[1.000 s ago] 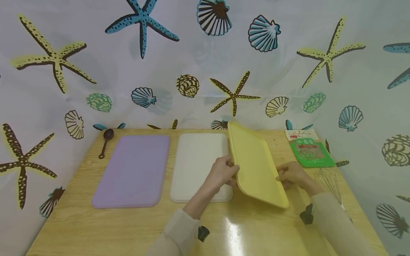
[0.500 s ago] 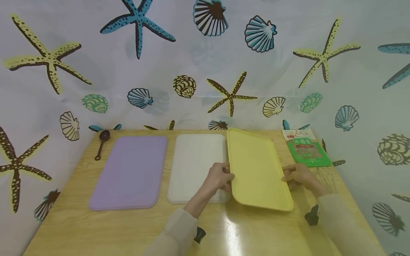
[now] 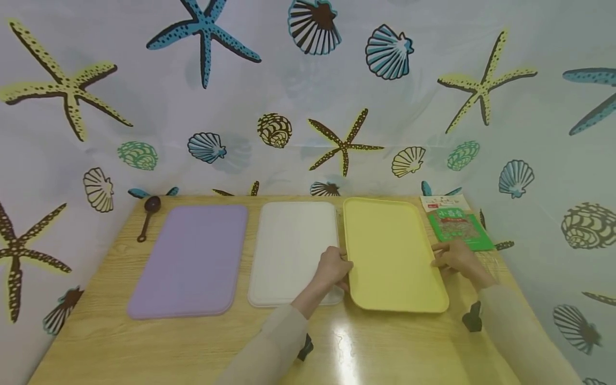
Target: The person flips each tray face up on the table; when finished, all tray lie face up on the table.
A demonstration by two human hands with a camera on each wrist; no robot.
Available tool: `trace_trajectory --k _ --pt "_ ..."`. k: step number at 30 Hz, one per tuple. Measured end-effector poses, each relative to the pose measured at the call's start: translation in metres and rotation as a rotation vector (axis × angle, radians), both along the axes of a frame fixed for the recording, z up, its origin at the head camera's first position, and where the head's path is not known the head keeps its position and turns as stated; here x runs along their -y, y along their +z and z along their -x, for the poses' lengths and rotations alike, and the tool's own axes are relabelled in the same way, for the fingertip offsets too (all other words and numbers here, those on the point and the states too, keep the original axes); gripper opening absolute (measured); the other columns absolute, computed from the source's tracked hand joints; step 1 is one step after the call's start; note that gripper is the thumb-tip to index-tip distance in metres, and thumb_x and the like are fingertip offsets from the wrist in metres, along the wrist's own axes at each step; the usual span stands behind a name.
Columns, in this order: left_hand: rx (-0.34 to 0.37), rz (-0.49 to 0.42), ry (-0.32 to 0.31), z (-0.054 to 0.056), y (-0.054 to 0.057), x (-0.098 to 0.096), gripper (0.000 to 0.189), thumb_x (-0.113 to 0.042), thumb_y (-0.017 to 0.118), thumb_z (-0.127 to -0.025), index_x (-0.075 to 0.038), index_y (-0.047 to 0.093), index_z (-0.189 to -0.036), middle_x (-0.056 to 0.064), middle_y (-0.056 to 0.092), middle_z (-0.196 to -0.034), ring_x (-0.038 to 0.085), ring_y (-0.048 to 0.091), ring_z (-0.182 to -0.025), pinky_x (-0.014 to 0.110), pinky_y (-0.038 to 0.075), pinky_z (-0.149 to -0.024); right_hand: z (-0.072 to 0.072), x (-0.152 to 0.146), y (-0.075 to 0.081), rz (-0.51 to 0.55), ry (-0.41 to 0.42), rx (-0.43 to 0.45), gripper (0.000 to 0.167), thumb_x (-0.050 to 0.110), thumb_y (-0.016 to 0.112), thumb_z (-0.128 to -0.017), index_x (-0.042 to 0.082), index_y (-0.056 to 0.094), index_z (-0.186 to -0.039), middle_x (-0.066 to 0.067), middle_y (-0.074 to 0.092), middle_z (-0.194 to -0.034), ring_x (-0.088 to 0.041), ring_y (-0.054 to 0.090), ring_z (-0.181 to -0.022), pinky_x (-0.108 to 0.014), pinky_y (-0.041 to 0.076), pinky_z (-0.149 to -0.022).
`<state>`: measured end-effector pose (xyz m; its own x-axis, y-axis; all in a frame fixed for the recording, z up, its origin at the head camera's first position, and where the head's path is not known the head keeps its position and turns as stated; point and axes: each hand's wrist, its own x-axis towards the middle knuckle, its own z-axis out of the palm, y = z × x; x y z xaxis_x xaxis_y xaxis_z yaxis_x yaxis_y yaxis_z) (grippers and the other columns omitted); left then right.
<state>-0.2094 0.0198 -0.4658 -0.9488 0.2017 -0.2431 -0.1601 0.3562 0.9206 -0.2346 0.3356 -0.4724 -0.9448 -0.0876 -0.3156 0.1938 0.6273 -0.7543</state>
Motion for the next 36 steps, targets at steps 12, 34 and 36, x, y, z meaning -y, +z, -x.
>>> trace_trajectory --k 12,34,36 --pt "-0.128 0.207 0.013 0.015 -0.026 -0.016 0.018 0.013 0.061 -0.080 0.016 0.065 -0.097 0.029 0.066 -0.099 0.030 0.065 -0.076 0.038 0.059 -0.073 0.012 -0.006 0.004 -0.030 -0.011 0.000 0.050 -0.006 0.064 -0.081 -0.023 0.047 -0.125 -0.038 0.058 -0.112 -0.031 0.069 -0.078 -0.038 0.059 -0.062" --pt "-0.048 0.289 -0.109 0.012 -0.013 -0.036 0.042 -0.001 0.056 -0.087 -0.011 0.034 -0.053 0.006 0.039 -0.064 0.005 0.027 -0.041 0.014 0.023 -0.036 0.030 -0.011 -0.001 -0.106 -0.065 0.015 0.050 -0.010 0.065 -0.076 -0.021 0.052 -0.123 -0.032 0.063 -0.100 -0.018 0.065 -0.061 -0.036 0.059 -0.056" --pt "-0.042 0.314 -0.122 0.013 -0.013 -0.038 0.042 -0.004 0.058 -0.089 -0.010 0.035 -0.053 0.012 0.046 -0.076 0.005 0.028 -0.042 0.014 0.025 -0.037 0.029 -0.012 -0.001 -0.110 -0.063 0.017 0.051 -0.010 0.065 -0.076 -0.021 0.051 -0.123 -0.032 0.063 -0.098 -0.019 0.066 -0.060 -0.037 0.059 -0.056"
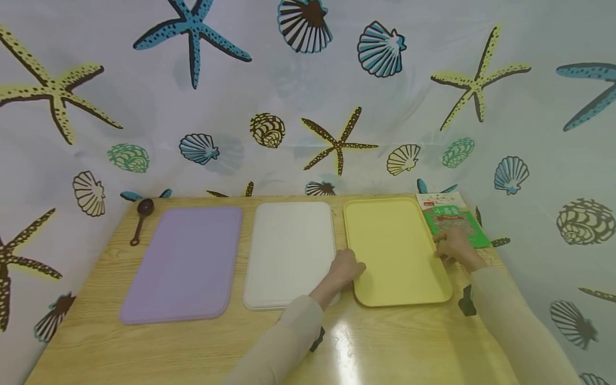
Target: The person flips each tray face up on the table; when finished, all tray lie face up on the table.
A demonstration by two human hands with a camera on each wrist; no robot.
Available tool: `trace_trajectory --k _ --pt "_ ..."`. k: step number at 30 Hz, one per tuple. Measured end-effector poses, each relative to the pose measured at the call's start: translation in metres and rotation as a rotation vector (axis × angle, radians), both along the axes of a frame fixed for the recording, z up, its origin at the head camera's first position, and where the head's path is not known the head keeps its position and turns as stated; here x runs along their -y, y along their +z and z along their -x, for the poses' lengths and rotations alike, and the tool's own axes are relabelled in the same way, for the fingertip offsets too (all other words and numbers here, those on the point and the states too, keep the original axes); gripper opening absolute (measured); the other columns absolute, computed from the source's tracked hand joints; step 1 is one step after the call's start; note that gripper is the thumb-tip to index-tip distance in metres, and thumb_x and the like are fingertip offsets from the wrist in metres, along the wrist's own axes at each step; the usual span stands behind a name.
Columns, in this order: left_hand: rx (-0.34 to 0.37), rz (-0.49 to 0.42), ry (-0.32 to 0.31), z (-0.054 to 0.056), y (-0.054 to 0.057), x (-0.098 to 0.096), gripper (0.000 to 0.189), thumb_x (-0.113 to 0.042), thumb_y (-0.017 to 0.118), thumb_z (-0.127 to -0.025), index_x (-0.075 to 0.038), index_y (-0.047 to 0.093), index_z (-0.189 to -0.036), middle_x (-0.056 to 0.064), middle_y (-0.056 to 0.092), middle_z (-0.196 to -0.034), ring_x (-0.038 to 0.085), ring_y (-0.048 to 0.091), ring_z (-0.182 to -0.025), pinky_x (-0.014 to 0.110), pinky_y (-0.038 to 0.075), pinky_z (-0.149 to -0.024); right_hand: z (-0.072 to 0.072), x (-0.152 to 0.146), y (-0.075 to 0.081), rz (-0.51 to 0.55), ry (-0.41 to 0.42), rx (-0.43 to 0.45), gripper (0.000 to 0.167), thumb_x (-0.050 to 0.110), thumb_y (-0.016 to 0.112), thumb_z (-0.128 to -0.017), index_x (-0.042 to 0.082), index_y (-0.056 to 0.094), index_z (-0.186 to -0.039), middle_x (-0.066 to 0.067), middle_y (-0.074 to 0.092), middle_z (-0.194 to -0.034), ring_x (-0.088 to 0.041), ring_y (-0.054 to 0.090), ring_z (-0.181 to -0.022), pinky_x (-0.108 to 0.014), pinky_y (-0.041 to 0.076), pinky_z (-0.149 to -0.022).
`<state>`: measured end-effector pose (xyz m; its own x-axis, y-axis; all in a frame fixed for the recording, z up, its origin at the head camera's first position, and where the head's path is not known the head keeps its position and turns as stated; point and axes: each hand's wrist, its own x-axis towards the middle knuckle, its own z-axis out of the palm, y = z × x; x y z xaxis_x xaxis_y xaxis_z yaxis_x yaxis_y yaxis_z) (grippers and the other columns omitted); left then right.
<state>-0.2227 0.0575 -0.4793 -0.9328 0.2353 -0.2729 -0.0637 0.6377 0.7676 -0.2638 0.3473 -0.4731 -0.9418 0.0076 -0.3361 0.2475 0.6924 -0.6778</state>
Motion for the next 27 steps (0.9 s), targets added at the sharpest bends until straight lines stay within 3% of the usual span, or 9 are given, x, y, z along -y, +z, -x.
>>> trace_trajectory --k 4,9,13,17,24,27 --pt "0.005 0.034 -0.003 0.002 -0.001 -0.002 0.042 -0.007 0.059 -0.090 -0.009 0.038 -0.054 0.027 0.053 -0.104 0.007 0.030 -0.044 0.015 0.027 -0.039 -0.001 0.000 0.003 -0.027 0.010 0.007 0.051 -0.009 0.065 -0.077 -0.020 0.051 -0.125 -0.029 0.065 -0.093 -0.018 0.065 -0.061 -0.038 0.059 -0.059" --pt "0.013 0.057 0.003 0.002 0.002 -0.003 0.028 -0.009 0.059 -0.089 0.000 0.050 -0.064 0.035 0.047 -0.127 0.012 0.036 -0.050 0.018 0.032 -0.043 -0.001 0.000 0.004 -0.055 0.021 0.007 0.049 -0.008 0.064 -0.079 -0.020 0.050 -0.124 -0.030 0.064 -0.093 -0.017 0.065 -0.060 -0.037 0.059 -0.059" --pt "0.008 0.060 0.012 0.002 0.003 -0.003 0.020 -0.009 0.059 -0.088 0.009 0.058 -0.080 0.035 0.047 -0.127 0.019 0.042 -0.060 0.021 0.036 -0.048 0.001 0.000 0.003 -0.058 0.021 0.015 0.047 -0.010 0.062 -0.080 -0.022 0.050 -0.123 -0.035 0.060 -0.102 -0.018 0.065 -0.061 -0.037 0.059 -0.059" --pt "0.008 0.046 0.009 0.002 0.003 -0.002 0.018 -0.009 0.058 -0.087 0.008 0.056 -0.079 0.035 0.048 -0.126 0.022 0.044 -0.064 0.023 0.038 -0.051 0.002 0.000 -0.002 -0.065 0.014 0.026 0.044 -0.011 0.060 -0.080 -0.022 0.050 -0.122 -0.038 0.058 -0.108 -0.019 0.065 -0.062 -0.036 0.059 -0.057" --pt "0.002 0.041 0.002 0.001 0.001 -0.002 0.029 -0.008 0.058 -0.087 0.018 0.056 -0.100 0.034 0.049 -0.120 0.020 0.042 -0.063 0.023 0.038 -0.051 0.000 0.001 -0.008 -0.114 0.036 -0.073 0.037 -0.007 0.051 -0.079 -0.023 0.058 -0.111 -0.036 0.063 -0.101 -0.025 0.067 -0.058 -0.035 0.058 -0.052" --pt "-0.002 0.046 0.000 0.001 -0.001 -0.003 0.032 -0.008 0.057 -0.087 0.020 0.055 -0.102 0.035 0.048 -0.123 0.018 0.040 -0.061 0.022 0.035 -0.049 -0.001 0.002 -0.008 -0.080 0.019 -0.050 0.031 -0.005 0.045 -0.080 -0.020 0.062 -0.101 -0.032 0.066 -0.093 -0.025 0.067 -0.057 -0.036 0.058 -0.052"
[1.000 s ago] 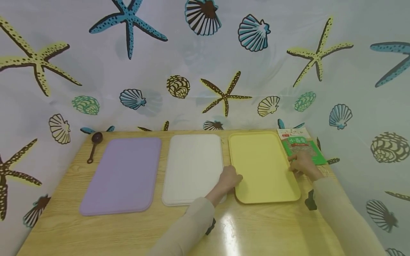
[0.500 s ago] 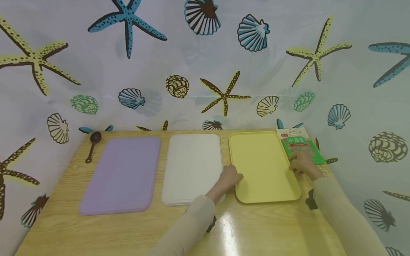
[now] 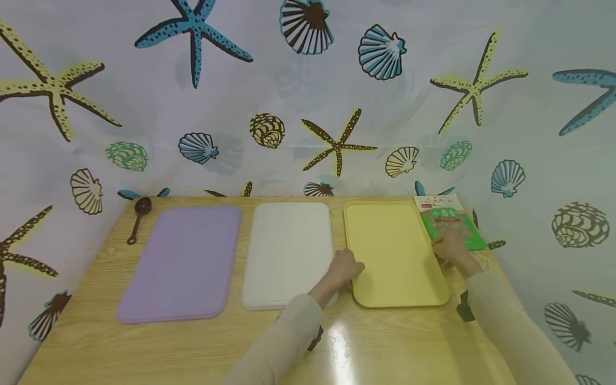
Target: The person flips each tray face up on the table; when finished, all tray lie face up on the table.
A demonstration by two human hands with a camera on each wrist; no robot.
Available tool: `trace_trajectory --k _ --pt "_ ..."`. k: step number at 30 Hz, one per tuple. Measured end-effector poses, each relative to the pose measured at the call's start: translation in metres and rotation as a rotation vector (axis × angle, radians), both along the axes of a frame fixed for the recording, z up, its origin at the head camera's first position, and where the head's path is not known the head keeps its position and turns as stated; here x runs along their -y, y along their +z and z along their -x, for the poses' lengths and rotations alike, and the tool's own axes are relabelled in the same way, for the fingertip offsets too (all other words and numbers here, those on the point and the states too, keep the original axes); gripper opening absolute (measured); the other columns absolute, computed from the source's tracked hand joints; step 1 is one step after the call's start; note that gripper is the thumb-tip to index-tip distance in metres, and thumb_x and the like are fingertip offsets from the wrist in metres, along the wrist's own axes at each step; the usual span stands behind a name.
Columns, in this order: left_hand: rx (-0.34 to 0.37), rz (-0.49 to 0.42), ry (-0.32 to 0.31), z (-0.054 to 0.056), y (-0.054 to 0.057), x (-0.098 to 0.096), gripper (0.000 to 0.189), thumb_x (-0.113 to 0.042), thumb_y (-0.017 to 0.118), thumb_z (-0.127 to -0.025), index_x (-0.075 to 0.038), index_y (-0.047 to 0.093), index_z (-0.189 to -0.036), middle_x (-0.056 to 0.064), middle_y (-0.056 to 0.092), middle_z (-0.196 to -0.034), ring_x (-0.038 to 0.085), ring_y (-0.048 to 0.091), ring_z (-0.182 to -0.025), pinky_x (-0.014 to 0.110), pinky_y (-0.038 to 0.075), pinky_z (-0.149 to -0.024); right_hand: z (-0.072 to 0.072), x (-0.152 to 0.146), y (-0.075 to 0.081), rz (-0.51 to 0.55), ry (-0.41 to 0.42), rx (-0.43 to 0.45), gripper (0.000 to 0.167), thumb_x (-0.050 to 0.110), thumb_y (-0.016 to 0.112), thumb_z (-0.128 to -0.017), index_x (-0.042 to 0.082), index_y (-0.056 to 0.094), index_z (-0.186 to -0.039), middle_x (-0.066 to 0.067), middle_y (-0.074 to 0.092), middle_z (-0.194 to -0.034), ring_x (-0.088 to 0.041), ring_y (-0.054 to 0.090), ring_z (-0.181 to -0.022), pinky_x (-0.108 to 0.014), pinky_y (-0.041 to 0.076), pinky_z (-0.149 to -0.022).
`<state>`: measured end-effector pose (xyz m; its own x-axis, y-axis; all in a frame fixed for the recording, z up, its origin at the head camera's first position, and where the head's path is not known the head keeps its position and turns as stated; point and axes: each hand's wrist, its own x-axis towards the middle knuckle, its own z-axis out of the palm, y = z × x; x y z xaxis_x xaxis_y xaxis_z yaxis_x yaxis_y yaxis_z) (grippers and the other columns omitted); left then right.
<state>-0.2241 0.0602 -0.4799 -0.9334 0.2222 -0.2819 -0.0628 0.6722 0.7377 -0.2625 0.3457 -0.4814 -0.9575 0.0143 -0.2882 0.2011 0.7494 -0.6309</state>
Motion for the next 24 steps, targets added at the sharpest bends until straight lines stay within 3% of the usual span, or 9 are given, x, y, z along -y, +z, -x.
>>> trace_trajectory --k 3,6,10,12,14,16,19,22,24 --pt "-0.003 -0.011 -0.001 0.000 -0.001 0.000 0.027 -0.008 0.058 -0.086 0.017 0.056 -0.094 0.036 0.047 -0.123 0.020 0.041 -0.062 0.024 0.036 -0.050 -0.003 0.002 0.001 0.017 -0.010 0.028 0.029 -0.005 0.042 -0.081 -0.020 0.061 -0.098 -0.028 0.066 -0.087 -0.024 0.066 -0.060 -0.037 0.058 -0.053" --pt "0.002 -0.044 0.001 -0.001 -0.001 0.000 0.017 -0.006 0.058 -0.086 0.010 0.054 -0.082 0.035 0.047 -0.121 0.019 0.041 -0.062 0.023 0.038 -0.050 -0.004 0.004 0.004 -0.034 0.003 0.029 0.035 -0.004 0.041 -0.083 -0.022 0.058 -0.107 -0.035 0.063 -0.099 -0.030 0.068 -0.069 -0.036 0.058 -0.054" --pt "0.025 -0.095 0.002 -0.003 -0.002 0.001 0.022 -0.004 0.057 -0.087 0.017 0.053 -0.094 0.035 0.045 -0.122 0.023 0.046 -0.065 0.029 0.051 -0.057 -0.005 0.008 0.007 -0.083 0.016 0.042 0.044 -0.003 0.041 -0.085 -0.026 0.047 -0.122 -0.043 0.050 -0.122 -0.039 0.067 -0.083 -0.036 0.059 -0.058" --pt "0.029 -0.102 -0.001 -0.002 -0.002 0.001 0.032 -0.004 0.058 -0.087 0.022 0.051 -0.105 0.035 0.044 -0.123 0.028 0.049 -0.072 0.035 0.055 -0.066 -0.005 0.008 0.009 -0.101 0.025 0.032 0.043 -0.002 0.041 -0.086 -0.026 0.047 -0.122 -0.043 0.050 -0.121 -0.039 0.067 -0.084 -0.035 0.059 -0.060" --pt "0.026 -0.115 -0.008 0.000 -0.003 0.001 0.032 -0.003 0.057 -0.087 0.022 0.050 -0.105 0.035 0.044 -0.122 0.028 0.048 -0.073 0.034 0.053 -0.066 -0.005 0.007 0.008 -0.095 0.022 0.030 0.043 -0.002 0.042 -0.088 -0.027 0.045 -0.122 -0.043 0.052 -0.118 -0.038 0.067 -0.083 -0.035 0.059 -0.062" --pt "0.003 -0.115 -0.020 0.002 -0.005 0.002 0.024 -0.004 0.057 -0.086 0.019 0.053 -0.094 0.031 0.049 -0.110 0.023 0.045 -0.069 0.029 0.048 -0.060 -0.006 0.007 0.008 -0.088 0.013 0.022 0.042 -0.001 0.042 -0.089 -0.026 0.046 -0.122 -0.041 0.056 -0.111 -0.035 0.068 -0.079 -0.035 0.059 -0.062" --pt "-0.021 -0.152 -0.052 0.001 -0.008 0.006 0.018 -0.002 0.054 -0.086 0.010 0.051 -0.072 0.018 0.051 -0.077 0.012 0.037 -0.049 0.017 0.034 -0.044 -0.009 0.009 0.009 -0.118 -0.005 0.015 0.036 0.002 0.043 -0.091 -0.023 0.052 -0.115 -0.033 0.062 -0.094 -0.027 0.065 -0.068 -0.032 0.057 -0.058" --pt "-0.046 -0.204 -0.068 -0.001 -0.006 0.017 0.018 -0.001 0.051 -0.087 0.016 0.058 -0.084 0.012 0.049 -0.068 0.005 0.028 -0.039 0.015 0.028 -0.037 -0.011 0.014 0.012 -0.211 -0.007 -0.030 0.036 0.006 0.045 -0.091 -0.020 0.055 -0.114 -0.031 0.063 -0.096 -0.023 0.059 -0.064 -0.032 0.053 -0.056" --pt "-0.087 -0.200 -0.072 -0.002 0.001 0.028 0.031 -0.004 0.051 -0.089 0.019 0.057 -0.109 0.017 0.058 -0.082 0.010 0.045 -0.048 0.020 0.043 -0.045 -0.012 0.019 0.015 -0.259 -0.018 -0.069 0.035 0.009 0.046 -0.092 -0.017 0.057 -0.113 -0.032 0.061 -0.102 -0.027 0.058 -0.068 -0.034 0.050 -0.058"
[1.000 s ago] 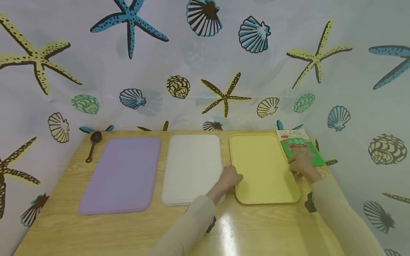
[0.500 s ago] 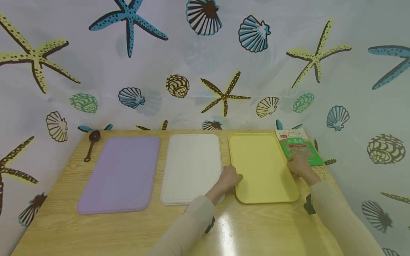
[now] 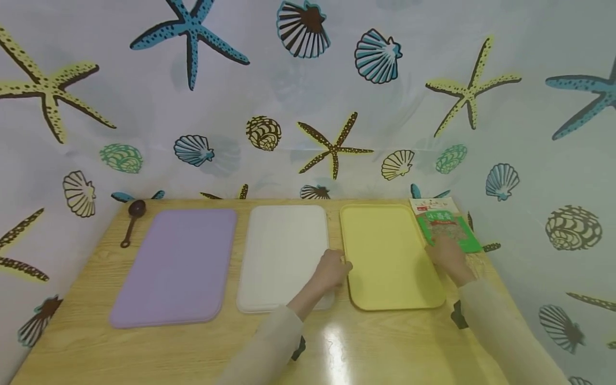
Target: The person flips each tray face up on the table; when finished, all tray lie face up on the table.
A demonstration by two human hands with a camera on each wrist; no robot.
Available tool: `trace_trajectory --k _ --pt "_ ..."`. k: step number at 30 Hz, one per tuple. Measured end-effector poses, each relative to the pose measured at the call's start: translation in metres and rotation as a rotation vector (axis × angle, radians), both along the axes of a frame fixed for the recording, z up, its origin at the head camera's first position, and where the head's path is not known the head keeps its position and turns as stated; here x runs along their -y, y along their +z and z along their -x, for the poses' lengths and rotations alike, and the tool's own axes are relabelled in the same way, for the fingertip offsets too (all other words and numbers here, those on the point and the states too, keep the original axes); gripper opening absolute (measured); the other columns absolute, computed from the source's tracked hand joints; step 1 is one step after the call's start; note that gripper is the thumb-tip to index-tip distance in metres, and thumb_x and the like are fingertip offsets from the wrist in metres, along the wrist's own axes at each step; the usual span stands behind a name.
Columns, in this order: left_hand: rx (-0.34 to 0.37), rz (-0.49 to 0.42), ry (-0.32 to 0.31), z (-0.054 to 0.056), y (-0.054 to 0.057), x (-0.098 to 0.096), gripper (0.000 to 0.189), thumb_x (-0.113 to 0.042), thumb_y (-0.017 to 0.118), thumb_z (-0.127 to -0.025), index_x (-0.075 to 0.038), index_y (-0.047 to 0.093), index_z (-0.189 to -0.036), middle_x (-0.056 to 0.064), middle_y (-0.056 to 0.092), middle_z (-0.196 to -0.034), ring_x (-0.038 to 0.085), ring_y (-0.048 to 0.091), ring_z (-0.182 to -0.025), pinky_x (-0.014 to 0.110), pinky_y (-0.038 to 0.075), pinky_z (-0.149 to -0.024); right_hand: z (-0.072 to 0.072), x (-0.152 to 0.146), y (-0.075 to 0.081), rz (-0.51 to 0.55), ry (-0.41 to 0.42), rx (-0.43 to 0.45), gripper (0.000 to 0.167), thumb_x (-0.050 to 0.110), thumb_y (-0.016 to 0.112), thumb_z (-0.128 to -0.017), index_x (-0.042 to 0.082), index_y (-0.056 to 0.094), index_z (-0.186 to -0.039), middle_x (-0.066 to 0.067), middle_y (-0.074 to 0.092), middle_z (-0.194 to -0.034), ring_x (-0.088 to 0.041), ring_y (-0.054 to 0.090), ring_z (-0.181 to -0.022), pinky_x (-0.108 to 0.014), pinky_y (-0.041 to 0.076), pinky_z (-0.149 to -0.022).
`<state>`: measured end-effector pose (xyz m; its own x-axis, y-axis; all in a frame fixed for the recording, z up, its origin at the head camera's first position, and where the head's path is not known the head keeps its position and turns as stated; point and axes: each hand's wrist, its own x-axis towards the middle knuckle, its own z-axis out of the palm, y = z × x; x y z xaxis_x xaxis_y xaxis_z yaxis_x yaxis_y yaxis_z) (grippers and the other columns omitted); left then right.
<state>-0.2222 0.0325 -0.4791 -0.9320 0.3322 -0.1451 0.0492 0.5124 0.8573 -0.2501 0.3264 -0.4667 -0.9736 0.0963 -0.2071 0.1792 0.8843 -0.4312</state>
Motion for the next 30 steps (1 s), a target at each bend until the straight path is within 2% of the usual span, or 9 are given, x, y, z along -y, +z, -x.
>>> trace_trajectory --k 2,5,10,13,17,20,24,27,30 --pt "-0.039 0.027 0.020 0.000 0.006 0.012 0.046 -0.009 0.051 -0.093 0.016 0.047 -0.131 0.024 0.059 -0.106 0.021 0.059 -0.072 0.031 0.054 -0.064 -0.001 0.007 0.000 -0.025 0.013 -0.049 0.038 0.010 0.046 -0.092 -0.016 0.055 -0.117 -0.033 0.060 -0.108 -0.031 0.059 -0.072 -0.037 0.050 -0.059" --pt "-0.121 0.134 0.058 0.002 0.011 0.032 0.044 -0.014 0.052 -0.095 0.012 0.049 -0.131 0.028 0.055 -0.121 0.038 0.056 -0.109 0.046 0.051 -0.089 -0.002 0.019 -0.001 -0.020 0.050 -0.126 0.036 0.010 0.047 -0.093 -0.014 0.057 -0.118 -0.032 0.062 -0.107 -0.037 0.063 -0.081 -0.036 0.051 -0.056" --pt "-0.216 0.300 0.148 0.006 0.008 0.069 0.046 -0.015 0.053 -0.097 0.011 0.047 -0.134 0.028 0.052 -0.130 0.042 0.051 -0.121 0.049 0.045 -0.099 -0.005 0.049 -0.003 0.023 0.131 -0.222 0.042 0.010 0.050 -0.095 -0.013 0.050 -0.130 -0.033 0.060 -0.118 -0.025 0.059 -0.056 -0.025 0.042 -0.043" --pt "-0.268 0.378 0.185 0.007 0.000 0.093 0.049 -0.016 0.053 -0.097 0.011 0.043 -0.137 0.029 0.047 -0.136 0.044 0.045 -0.126 0.051 0.042 -0.102 -0.008 0.074 -0.004 0.083 0.148 -0.225 0.045 0.013 0.051 -0.096 -0.010 0.046 -0.135 -0.025 0.067 -0.088 -0.011 0.033 -0.037 -0.020 0.028 -0.037" --pt "-0.332 0.462 0.220 0.008 -0.010 0.121 0.051 -0.016 0.055 -0.097 0.013 0.041 -0.137 0.032 0.043 -0.138 0.048 0.042 -0.126 0.054 0.046 -0.095 -0.013 0.110 -0.003 0.101 0.160 -0.222 0.046 0.016 0.052 -0.098 -0.005 0.045 -0.139 -0.006 0.047 -0.052 -0.006 0.025 -0.035 -0.017 0.023 -0.033" --pt "-0.362 0.513 0.235 0.010 -0.018 0.136 0.051 -0.016 0.054 -0.098 0.014 0.040 -0.137 0.034 0.041 -0.139 0.050 0.040 -0.127 0.055 0.048 -0.093 -0.015 0.137 -0.001 0.101 0.181 -0.251 0.045 0.016 0.054 -0.098 -0.003 0.047 -0.138 -0.010 0.061 -0.072 -0.009 0.030 -0.036 -0.021 0.029 -0.034" --pt "-0.343 0.534 0.231 0.011 -0.025 0.153 0.052 -0.016 0.052 -0.099 0.014 0.037 -0.139 0.035 0.035 -0.143 0.051 0.034 -0.131 0.058 0.041 -0.100 -0.015 0.173 -0.006 0.142 0.265 -0.319 0.045 0.013 0.057 -0.096 -0.005 0.049 -0.136 -0.024 0.060 -0.124 -0.026 0.063 -0.069 -0.033 0.056 -0.069" --pt "-0.316 0.517 0.222 0.009 -0.027 0.163 0.053 -0.017 0.052 -0.099 0.013 0.036 -0.140 0.035 0.031 -0.145 0.051 0.031 -0.132 0.060 0.034 -0.104 -0.014 0.195 -0.013 0.179 0.323 -0.343 0.045 0.012 0.059 -0.095 -0.007 0.049 -0.135 -0.026 0.052 -0.134 -0.040 0.057 -0.113 -0.047 0.045 -0.100" --pt "-0.283 0.505 0.203 0.006 -0.030 0.169 0.058 -0.022 0.053 -0.099 0.012 0.034 -0.142 0.035 0.028 -0.147 0.051 0.029 -0.133 0.059 0.028 -0.109 -0.012 0.213 -0.022 0.191 0.326 -0.325 0.045 0.013 0.059 -0.096 -0.007 0.049 -0.135 -0.026 0.052 -0.134 -0.043 0.048 -0.124 -0.051 0.040 -0.104"
